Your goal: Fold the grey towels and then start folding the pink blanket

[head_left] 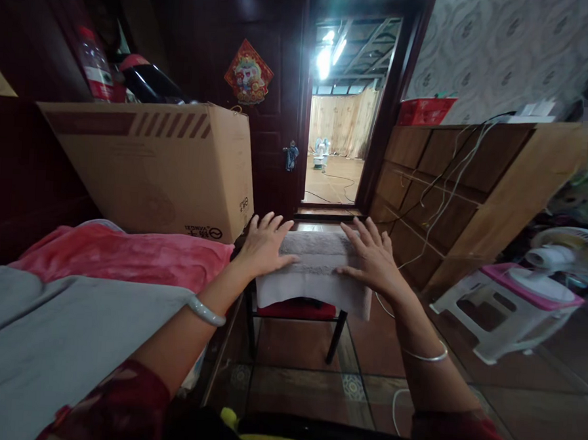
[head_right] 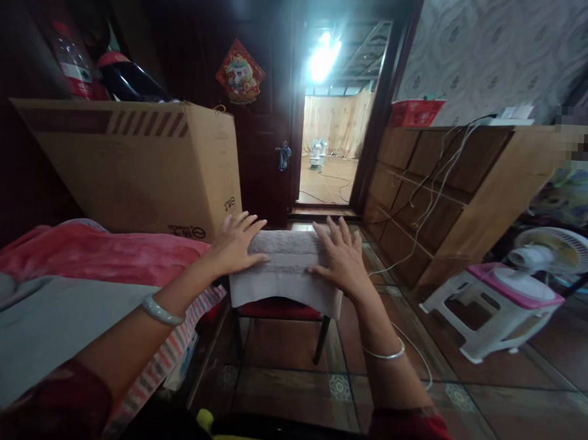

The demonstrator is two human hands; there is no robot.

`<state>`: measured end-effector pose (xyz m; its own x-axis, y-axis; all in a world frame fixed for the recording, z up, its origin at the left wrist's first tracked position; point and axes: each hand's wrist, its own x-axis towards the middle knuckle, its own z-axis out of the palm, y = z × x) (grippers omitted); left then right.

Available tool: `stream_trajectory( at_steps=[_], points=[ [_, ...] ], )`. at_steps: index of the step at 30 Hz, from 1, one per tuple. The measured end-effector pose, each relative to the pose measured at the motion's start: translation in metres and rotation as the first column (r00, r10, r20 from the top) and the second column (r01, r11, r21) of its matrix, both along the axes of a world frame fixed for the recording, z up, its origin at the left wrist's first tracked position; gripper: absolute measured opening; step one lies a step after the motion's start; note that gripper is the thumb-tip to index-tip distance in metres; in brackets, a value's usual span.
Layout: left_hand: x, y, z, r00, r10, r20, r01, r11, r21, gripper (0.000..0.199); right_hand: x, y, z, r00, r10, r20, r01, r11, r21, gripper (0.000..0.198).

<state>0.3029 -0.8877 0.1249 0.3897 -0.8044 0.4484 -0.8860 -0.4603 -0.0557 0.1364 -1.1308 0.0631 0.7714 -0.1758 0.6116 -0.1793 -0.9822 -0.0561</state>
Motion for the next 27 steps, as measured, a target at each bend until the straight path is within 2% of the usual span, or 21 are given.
stream_trajectory(
  at_steps=[3, 7, 12, 16, 22, 27],
  points=[
    [0.004, -0.005, 0.001, 1.000, 0.000, -0.012, 0.002, 0.990, 0.143, 0.094, 0.004, -0.006, -0.003, 0.995, 0.034, -0.096, -0.037, 0.999, -0.029, 0.097],
    [0.015, -0.005, -0.002, 0.999, 0.013, -0.042, -0.003, 0.972, 0.237, 0.088, 0.005, -0.013, -0.006, 0.991, 0.115, -0.067, -0.118, 0.992, -0.044, 0.099],
    [0.022, -0.007, -0.008, 1.000, -0.005, 0.030, -0.003, 0.968, 0.250, 0.073, 0.011, -0.017, -0.015, 0.987, 0.148, 0.064, -0.148, 0.989, 0.001, 0.088],
    [0.027, -0.010, -0.012, 0.998, -0.016, 0.056, 0.001, 0.965, 0.262, 0.071, 0.016, -0.020, -0.022, 0.983, 0.147, 0.112, -0.149, 0.989, 0.010, 0.076],
    [0.031, -0.006, -0.011, 0.998, -0.064, 0.001, 0.061, 0.961, 0.271, 0.083, 0.014, -0.023, -0.023, 0.983, 0.158, 0.098, -0.159, 0.987, 0.000, 0.077],
    [0.026, 0.014, -0.022, 0.998, -0.054, 0.028, 0.049, 0.984, 0.169, 0.101, 0.012, -0.023, -0.021, 0.987, 0.148, 0.066, -0.147, 0.989, -0.014, 0.079]
  ],
)
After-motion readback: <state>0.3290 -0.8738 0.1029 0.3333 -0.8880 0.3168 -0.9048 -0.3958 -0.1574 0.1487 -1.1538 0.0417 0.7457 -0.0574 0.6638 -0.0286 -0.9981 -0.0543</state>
